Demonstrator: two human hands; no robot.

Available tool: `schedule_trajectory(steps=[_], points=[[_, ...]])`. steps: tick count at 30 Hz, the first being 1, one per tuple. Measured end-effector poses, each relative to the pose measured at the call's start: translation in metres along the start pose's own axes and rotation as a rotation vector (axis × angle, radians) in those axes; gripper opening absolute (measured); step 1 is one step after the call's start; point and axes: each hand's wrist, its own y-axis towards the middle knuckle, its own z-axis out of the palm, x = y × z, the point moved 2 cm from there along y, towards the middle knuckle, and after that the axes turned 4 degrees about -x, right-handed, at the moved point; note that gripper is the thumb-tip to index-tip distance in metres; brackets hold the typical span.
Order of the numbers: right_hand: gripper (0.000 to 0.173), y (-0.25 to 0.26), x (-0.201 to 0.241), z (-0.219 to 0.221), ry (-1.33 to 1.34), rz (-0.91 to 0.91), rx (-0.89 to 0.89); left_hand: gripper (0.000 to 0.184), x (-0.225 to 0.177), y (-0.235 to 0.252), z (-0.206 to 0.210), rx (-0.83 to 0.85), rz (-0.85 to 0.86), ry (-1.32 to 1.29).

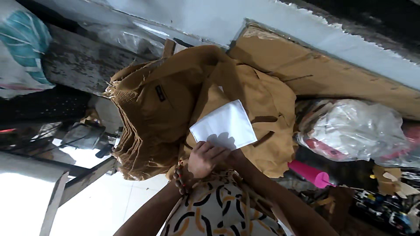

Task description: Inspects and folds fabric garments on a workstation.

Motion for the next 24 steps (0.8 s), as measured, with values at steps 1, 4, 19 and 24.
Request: schedule_trajectory(steps=[1, 4, 19, 24], points=[[0.028, 0.0, 0.001, 0.001, -0.015, -0.004, -0.01, 0.022, 0.0, 0.0, -0.001, -0.005, -0.008, -0.014], [0.026, 0.001, 0.006, 0.012, -0.006, 0.035, -0.109, 0.02, 0.005, 0.007, -0.007, -0.045, -0.07, -0.071], [0.023, -0.002, 0.022, 0.03, -0.047, 0.172, -0.313, 0.043, 0.062, 0.056, -0.055, 0.117, -0.591, -0.11], [0.035, -0.013, 0.029, 0.028, -0.082, 0.167, -0.089, 0.059, 0.057, 0.049, -0.01, 0.479, -0.832, -0.45]])
